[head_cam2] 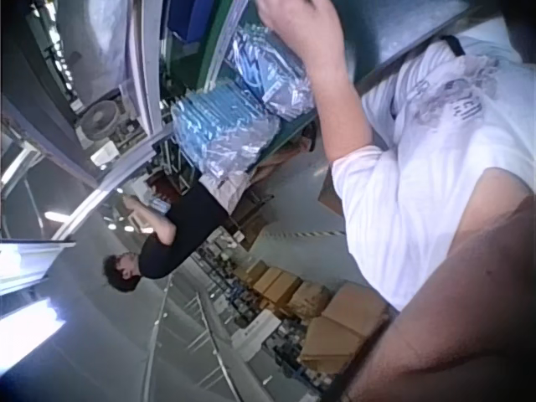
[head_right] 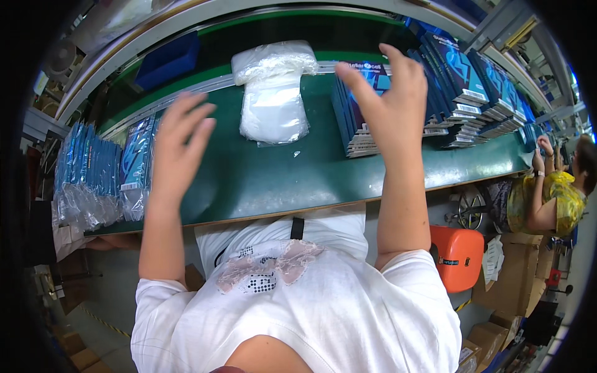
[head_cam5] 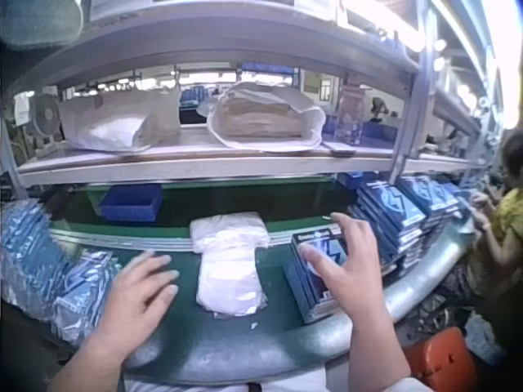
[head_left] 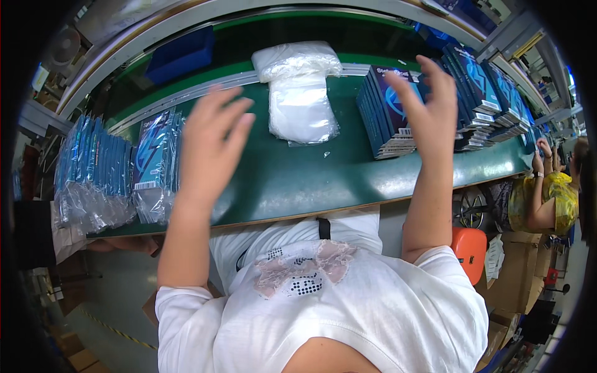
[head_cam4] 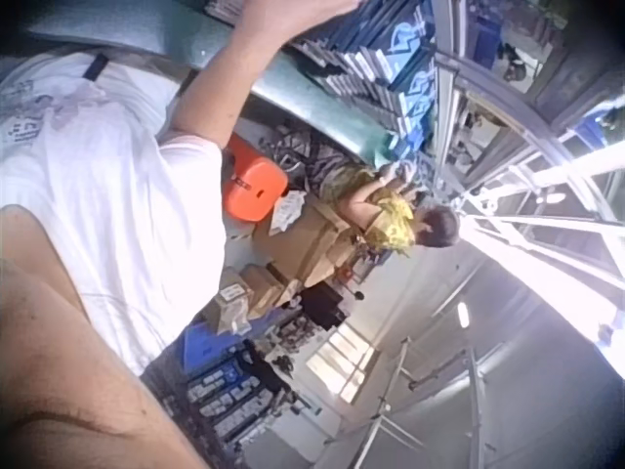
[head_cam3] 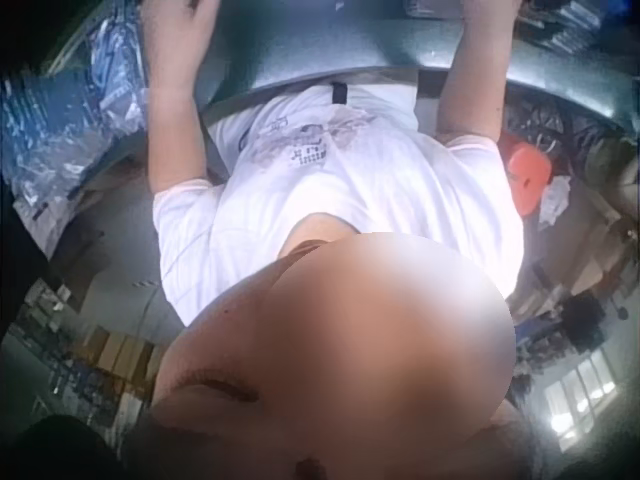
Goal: The person repeatedly picks up blue rectangular boxes labeled 'Stellar Cell' and places them into clear plastic bags on a green conveyor belt. They then move the packaged items to a growing stack on the left side of the belt. The process is continuous and repetitive throughout the clip.
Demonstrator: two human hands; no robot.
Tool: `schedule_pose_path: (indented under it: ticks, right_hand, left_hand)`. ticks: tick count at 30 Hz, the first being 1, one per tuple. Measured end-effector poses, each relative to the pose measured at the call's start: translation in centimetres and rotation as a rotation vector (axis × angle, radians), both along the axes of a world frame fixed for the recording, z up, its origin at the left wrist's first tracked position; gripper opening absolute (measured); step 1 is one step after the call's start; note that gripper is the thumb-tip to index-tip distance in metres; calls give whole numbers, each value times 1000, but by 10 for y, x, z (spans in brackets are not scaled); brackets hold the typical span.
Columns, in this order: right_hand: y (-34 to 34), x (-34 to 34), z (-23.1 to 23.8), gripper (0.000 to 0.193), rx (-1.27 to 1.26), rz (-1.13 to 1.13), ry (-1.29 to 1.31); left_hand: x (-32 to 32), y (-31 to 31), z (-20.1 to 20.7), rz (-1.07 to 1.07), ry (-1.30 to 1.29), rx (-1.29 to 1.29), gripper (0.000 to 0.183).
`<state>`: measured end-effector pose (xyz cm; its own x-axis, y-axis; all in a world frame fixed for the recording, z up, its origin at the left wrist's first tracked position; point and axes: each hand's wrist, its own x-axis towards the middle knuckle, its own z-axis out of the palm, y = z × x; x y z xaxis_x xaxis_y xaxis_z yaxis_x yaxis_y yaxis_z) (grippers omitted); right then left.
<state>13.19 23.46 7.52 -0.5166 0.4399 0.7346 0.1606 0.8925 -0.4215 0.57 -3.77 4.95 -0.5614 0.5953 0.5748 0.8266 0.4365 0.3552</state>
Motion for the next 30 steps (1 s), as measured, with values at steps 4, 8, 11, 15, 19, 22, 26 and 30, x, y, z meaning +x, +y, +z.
schedule_pose_path:
  ticks: [4, 8, 11, 15, 19, 22, 26, 30]
  right_hand:
    - [2, -15, -13, 90, -140, -124, -600]
    - [0, -8, -15, 77, -141, -47, -330]
    - [-15, 2, -16, 73, -17, 122, 44]
    - [-51, 14, -4, 77, -767, 627, 272]
    - [-49, 8, -34, 52, -1680, 1022, 13]
    - [-60, 3, -49, 49, -1793, 1004, -138]
    - [-62, -14, -74, 67, -1915, 1192, -313]
    - [-60, -23, -81, 64, -1869, 1160, -333]
  left_hand:
    - [-30, 46, -54, -166, 114, -113, 20]
    - [-46, 60, -70, -151, 24, -280, 18]
    - [-41, 63, -64, -145, -12, -216, 14]
    - [-29, 53, -61, -179, -96, 1, 7]
    - [-24, 47, -57, -217, -69, 60, 6]
    - [-15, 46, -41, -199, 41, 63, 5]
    - [-10, 42, -38, -223, -208, 79, 8]
    - [-16, 34, -41, -219, -405, 27, 11]
